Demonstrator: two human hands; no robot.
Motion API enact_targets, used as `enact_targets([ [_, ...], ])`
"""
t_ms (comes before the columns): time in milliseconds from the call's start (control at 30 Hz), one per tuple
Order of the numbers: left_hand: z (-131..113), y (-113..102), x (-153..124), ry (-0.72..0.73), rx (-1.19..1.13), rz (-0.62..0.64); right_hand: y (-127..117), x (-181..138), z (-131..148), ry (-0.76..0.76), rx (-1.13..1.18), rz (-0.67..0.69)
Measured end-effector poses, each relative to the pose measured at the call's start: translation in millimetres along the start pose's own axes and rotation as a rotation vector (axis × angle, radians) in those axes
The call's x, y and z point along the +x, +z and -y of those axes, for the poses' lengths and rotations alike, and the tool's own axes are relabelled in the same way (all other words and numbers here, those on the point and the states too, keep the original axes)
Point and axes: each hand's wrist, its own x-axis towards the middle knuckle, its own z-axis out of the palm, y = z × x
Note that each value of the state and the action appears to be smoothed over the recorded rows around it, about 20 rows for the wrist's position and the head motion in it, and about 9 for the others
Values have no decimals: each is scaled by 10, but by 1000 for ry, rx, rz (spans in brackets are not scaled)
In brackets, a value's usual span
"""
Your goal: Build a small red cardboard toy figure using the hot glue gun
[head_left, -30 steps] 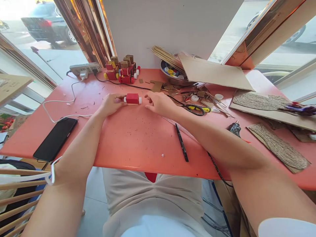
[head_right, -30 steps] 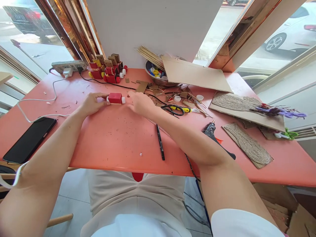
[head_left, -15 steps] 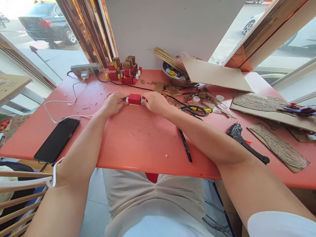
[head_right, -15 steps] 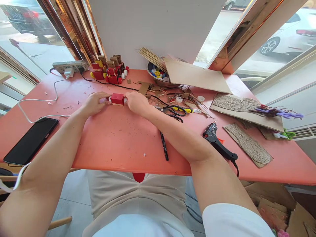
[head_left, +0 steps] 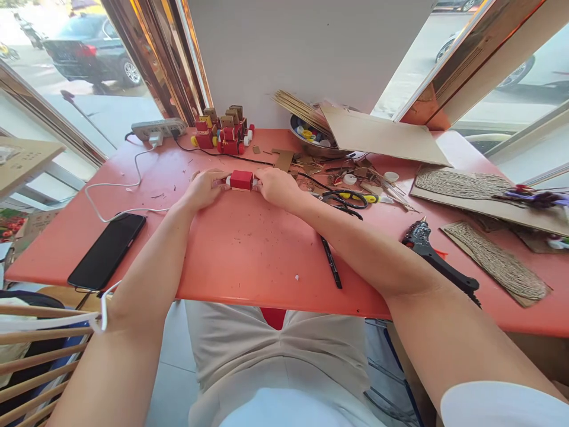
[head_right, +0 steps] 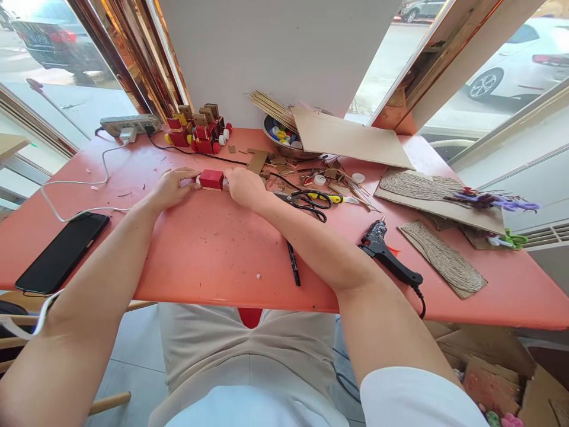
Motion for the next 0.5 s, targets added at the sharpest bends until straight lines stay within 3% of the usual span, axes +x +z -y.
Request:
enact_targets([
  [267,-44,6,-72,-32,-157,-28,-180,-210,-52,32,23,-45],
  [500,-146,181,-11,-91,-71,-73,-284,-465,-130,44,-114,131],
])
